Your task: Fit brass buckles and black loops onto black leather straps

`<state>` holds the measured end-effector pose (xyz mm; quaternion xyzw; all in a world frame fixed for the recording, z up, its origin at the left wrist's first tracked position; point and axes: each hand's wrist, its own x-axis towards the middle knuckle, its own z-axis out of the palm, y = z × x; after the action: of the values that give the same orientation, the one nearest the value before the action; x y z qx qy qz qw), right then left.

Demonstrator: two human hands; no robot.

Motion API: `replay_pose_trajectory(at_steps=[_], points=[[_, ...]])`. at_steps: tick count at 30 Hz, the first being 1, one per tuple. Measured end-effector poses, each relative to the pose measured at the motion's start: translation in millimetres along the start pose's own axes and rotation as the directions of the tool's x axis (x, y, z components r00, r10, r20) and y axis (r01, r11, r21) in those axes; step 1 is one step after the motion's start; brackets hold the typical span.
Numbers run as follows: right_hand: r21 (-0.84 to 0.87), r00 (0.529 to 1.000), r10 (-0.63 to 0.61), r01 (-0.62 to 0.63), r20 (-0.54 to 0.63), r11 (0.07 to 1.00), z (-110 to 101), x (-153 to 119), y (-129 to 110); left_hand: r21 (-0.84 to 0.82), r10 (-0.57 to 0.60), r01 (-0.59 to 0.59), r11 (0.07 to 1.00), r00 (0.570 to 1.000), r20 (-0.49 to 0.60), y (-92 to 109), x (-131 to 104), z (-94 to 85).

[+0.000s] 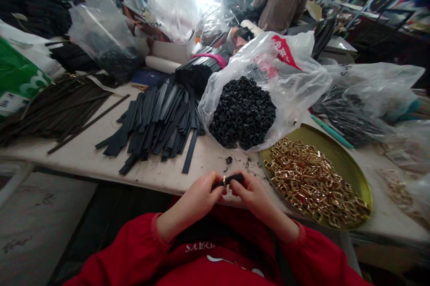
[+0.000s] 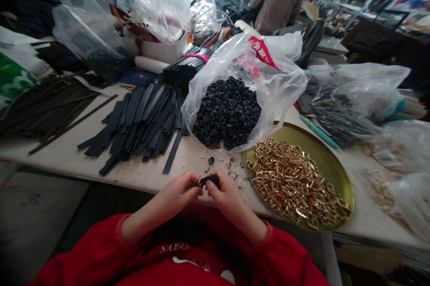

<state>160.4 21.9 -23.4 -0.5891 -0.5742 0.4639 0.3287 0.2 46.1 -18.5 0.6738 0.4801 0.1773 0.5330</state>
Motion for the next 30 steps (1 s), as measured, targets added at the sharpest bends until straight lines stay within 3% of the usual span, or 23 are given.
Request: replay_pose_trajectory(at_steps=[3,6,9,12,14,16,19,21,23,25,26,28,30], points=[[-0.017,1.000,-0.008,0.009,0.021,1.000,2,1,-1,-0.169,-0.055,0.063,0.984,0.997,0.049,-6,2,0.0],[-0.115,0.998,-0.067,0.067,0.007,0.991,5,-3,-4,-0.245,-0.105,0.106,0.964,0.994,0.016,-11,4,3.2],[-0.215,0.990,-0.135,0.140,0.039,0.967,3,-5,-4,-0.145,-0.039,0.030,0.989,0.997,-0.059,-11,3,5.1],[-0.261,0.976,-0.177,0.206,0.129,0.943,-8,4,0,0.010,0.087,-0.087,0.996,0.995,-0.046,-8,1,3.1],[-0.379,0.971,-0.220,0.241,0.097,0.894,-18,18,4,0.053,0.089,-0.086,0.995,0.994,-0.062,-9,1,0.2],[-0.563,0.958,-0.274,0.269,0.078,0.781,-25,35,9,0.037,0.040,-0.037,0.999,0.994,-0.102,-11,2,-2.7],[-0.730,0.951,-0.255,0.298,0.174,0.615,-26,55,17,-0.014,-0.024,0.022,1.000,0.993,-0.117,-15,1,-5.2],[-0.735,0.961,-0.238,0.261,0.138,0.626,-23,60,18,-0.028,-0.051,0.048,0.998,0.990,-0.130,-16,-2,-5.9],[-0.606,0.976,-0.218,0.189,0.027,0.773,-19,57,16,-0.025,-0.049,0.046,0.999,0.984,-0.173,-14,-5,-6.2],[-0.255,0.993,-0.113,0.100,-0.039,0.962,-16,46,9,-0.012,-0.007,0.005,1.000,0.969,-0.246,-8,-8,-6.1],[-0.021,0.999,-0.039,0.039,-0.029,0.999,-14,39,4,-0.005,0.022,-0.024,1.000,0.959,-0.282,-5,-9,-5.6],[0.391,0.995,0.088,-0.098,0.045,0.915,-9,25,-4,0.011,0.078,-0.078,0.997,0.943,-0.322,2,-12,-3.4],[0.608,0.985,0.158,-0.167,0.069,0.776,-5,12,-9,0.042,0.117,-0.110,0.993,0.944,-0.309,7,-14,0.2]])
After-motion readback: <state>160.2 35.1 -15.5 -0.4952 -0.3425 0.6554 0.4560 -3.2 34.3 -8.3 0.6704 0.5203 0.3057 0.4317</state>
